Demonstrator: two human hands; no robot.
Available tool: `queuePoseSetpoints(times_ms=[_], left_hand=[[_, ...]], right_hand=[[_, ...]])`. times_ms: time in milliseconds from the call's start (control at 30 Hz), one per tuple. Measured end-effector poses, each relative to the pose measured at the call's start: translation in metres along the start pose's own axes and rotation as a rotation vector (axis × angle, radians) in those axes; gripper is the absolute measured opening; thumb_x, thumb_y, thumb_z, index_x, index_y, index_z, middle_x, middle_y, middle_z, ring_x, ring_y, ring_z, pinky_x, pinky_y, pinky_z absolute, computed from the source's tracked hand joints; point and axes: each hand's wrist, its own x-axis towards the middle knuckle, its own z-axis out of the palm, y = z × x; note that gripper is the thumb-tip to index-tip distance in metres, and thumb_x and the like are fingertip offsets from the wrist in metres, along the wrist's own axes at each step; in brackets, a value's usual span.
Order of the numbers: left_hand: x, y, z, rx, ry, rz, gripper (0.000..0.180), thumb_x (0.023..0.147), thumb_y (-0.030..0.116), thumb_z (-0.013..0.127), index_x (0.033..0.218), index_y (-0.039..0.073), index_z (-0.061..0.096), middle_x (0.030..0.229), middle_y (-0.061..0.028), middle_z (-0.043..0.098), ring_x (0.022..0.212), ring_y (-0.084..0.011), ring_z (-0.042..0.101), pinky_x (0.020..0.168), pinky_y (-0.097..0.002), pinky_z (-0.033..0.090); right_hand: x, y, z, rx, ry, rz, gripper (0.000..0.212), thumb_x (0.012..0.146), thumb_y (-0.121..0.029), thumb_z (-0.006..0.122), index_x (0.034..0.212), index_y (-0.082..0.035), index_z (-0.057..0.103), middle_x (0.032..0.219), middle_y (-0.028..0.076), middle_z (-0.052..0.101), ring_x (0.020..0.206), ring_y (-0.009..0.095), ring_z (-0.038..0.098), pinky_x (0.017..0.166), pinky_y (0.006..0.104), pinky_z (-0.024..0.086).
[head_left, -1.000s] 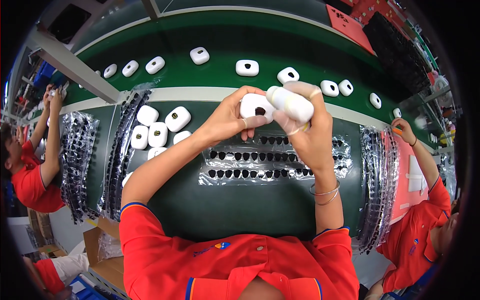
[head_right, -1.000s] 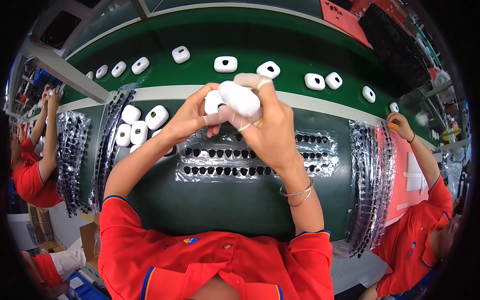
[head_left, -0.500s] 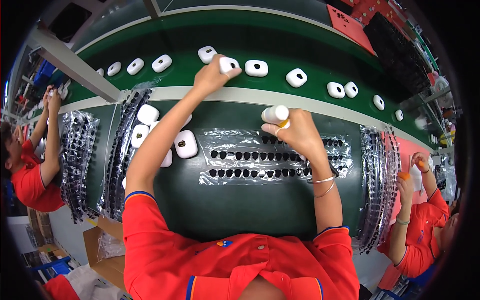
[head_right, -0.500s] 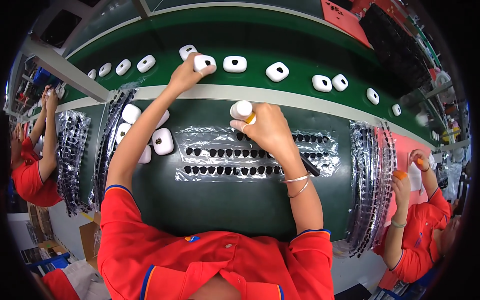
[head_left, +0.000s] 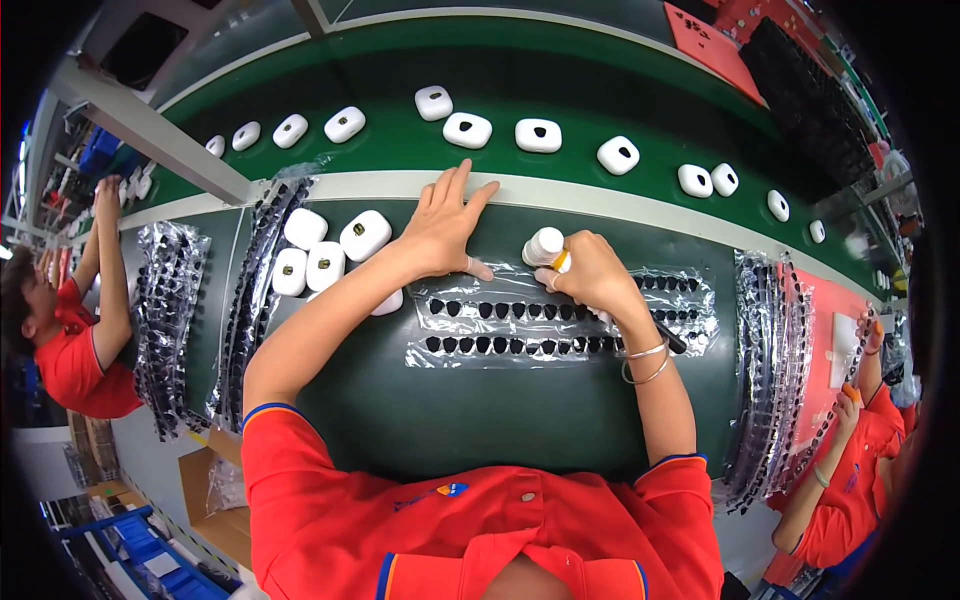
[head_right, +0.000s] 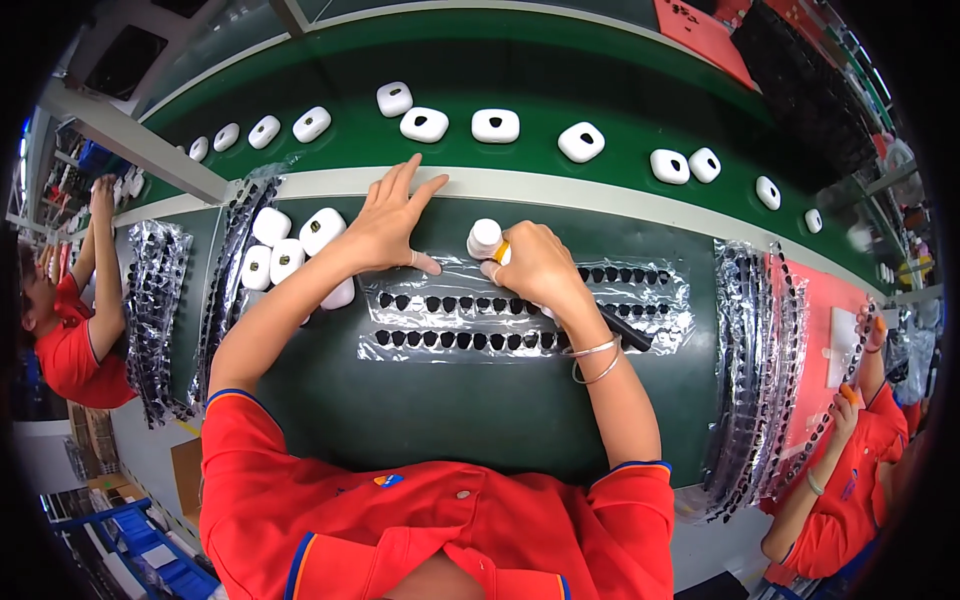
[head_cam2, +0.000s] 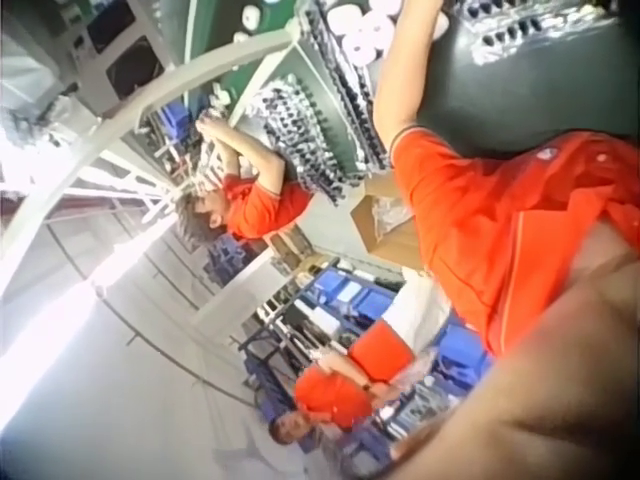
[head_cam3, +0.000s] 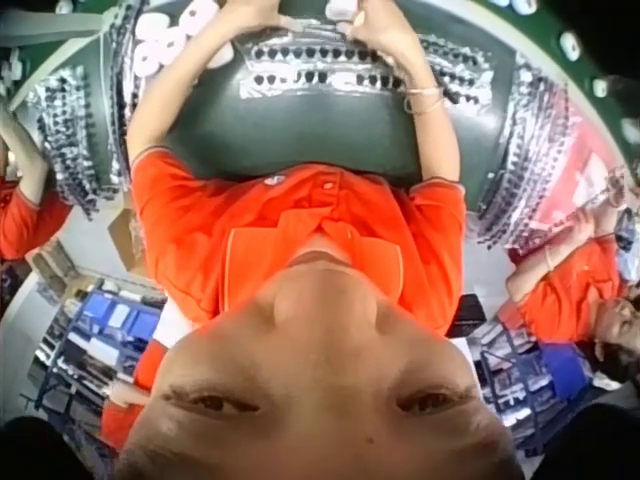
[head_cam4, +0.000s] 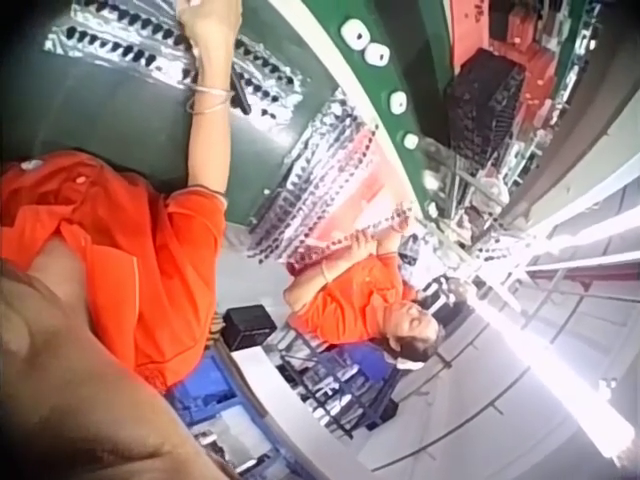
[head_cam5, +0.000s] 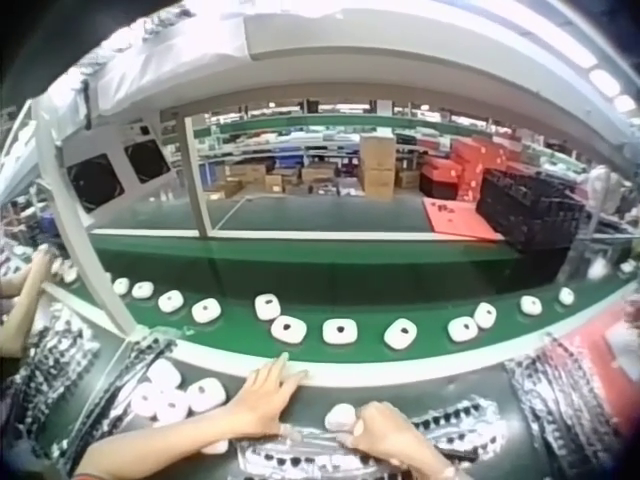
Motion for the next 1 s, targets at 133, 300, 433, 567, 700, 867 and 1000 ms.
queuePoseSetpoints(times_ms=[133, 300, 433, 567, 700, 867, 1000], left_hand=[[0.010, -0.008, -0.004, -0.095, 0.079, 0.036, 0.095, 0.051, 0.040, 0.082, 0.129, 0.011, 0.036, 0.133, -0.0230, 0.028, 0.123, -0.0390, 0.027, 0.101, -0.0463, 0.026], [0.077, -0.055, -0.017, -0.302, 0.589, -0.281, 0.053, 0.074, 0.036, 0.067, 0.112, 0.003, 0.048, 0.107, -0.0145, 0.055, 0.086, -0.0267, 0.057, 0.077, -0.0351, 0.046], [0.140, -0.091, -0.007, -0.227, 0.369, -0.787, 0.089, 0.064, 0.073, 0.053, 0.123, 0.007, 0.042, 0.119, -0.0176, 0.049, 0.106, -0.0330, 0.053, 0.086, -0.0383, 0.044], [0.149, -0.094, -0.007, -0.206, 0.296, -0.746, 0.079, 0.062, 0.055, 0.067, 0.120, 0.006, 0.046, 0.114, -0.0162, 0.053, 0.103, -0.0321, 0.055, 0.084, -0.0386, 0.045], [0.137, -0.083, -0.004, -0.612, 0.516, -0.467, 0.061, 0.059, 0.006, 0.073, 0.115, 0.003, 0.050, 0.109, -0.0133, 0.056, 0.098, -0.0248, 0.058, 0.077, -0.0332, 0.050], [0.072, 0.000, -0.017, -1.133, 0.260, 0.016, 0.056, 0.067, -0.004, 0.063, 0.119, 0.005, 0.043, 0.109, -0.0086, 0.051, 0.099, -0.0188, 0.054, 0.077, -0.0316, 0.053], [0.029, 0.052, -0.026, -1.508, -0.113, 0.085, 0.054, 0.078, -0.007, 0.054, 0.124, 0.007, 0.030, 0.118, -0.0073, 0.043, 0.104, -0.0212, 0.052, 0.078, -0.0329, 0.053]], right_hand=[[-0.006, -0.005, -0.022, 0.111, -0.078, 0.059, 0.022, 0.068, -0.012, 0.065, 0.079, 0.007, 0.063, 0.056, 0.017, 0.059, 0.044, 0.023, 0.058, 0.048, 0.0326, 0.047], [-0.012, -0.007, -0.032, 0.240, -0.005, 0.021, 0.021, 0.071, -0.009, 0.065, 0.086, 0.005, 0.060, 0.063, 0.007, 0.061, 0.038, 0.010, 0.048, 0.036, 0.0246, 0.038], [-0.021, -0.017, -0.036, 0.241, 0.046, -0.004, 0.026, 0.072, -0.007, 0.066, 0.094, 0.004, 0.057, 0.068, 0.007, 0.062, 0.042, 0.007, 0.046, 0.036, 0.0227, 0.036], [-0.023, -0.010, -0.035, 0.216, 0.177, -0.055, 0.023, 0.072, -0.007, 0.067, 0.091, 0.003, 0.060, 0.064, 0.005, 0.059, 0.042, 0.007, 0.046, 0.036, 0.0218, 0.036], [-0.030, -0.024, -0.047, 0.287, 0.243, -0.034, 0.021, 0.072, -0.007, 0.067, 0.090, 0.003, 0.061, 0.062, 0.003, 0.057, 0.042, 0.006, 0.045, 0.037, 0.0210, 0.035], [-0.034, -0.032, -0.049, 0.468, 0.341, -0.022, 0.022, 0.073, -0.006, 0.066, 0.093, -0.001, 0.059, 0.065, 0.000, 0.056, 0.043, 0.004, 0.044, 0.037, 0.0192, 0.034], [-0.034, -0.033, -0.048, 0.502, 0.416, -0.151, 0.024, 0.074, -0.003, 0.064, 0.096, -0.003, 0.055, 0.070, -0.001, 0.056, 0.048, 0.002, 0.045, 0.038, 0.0178, 0.035]])
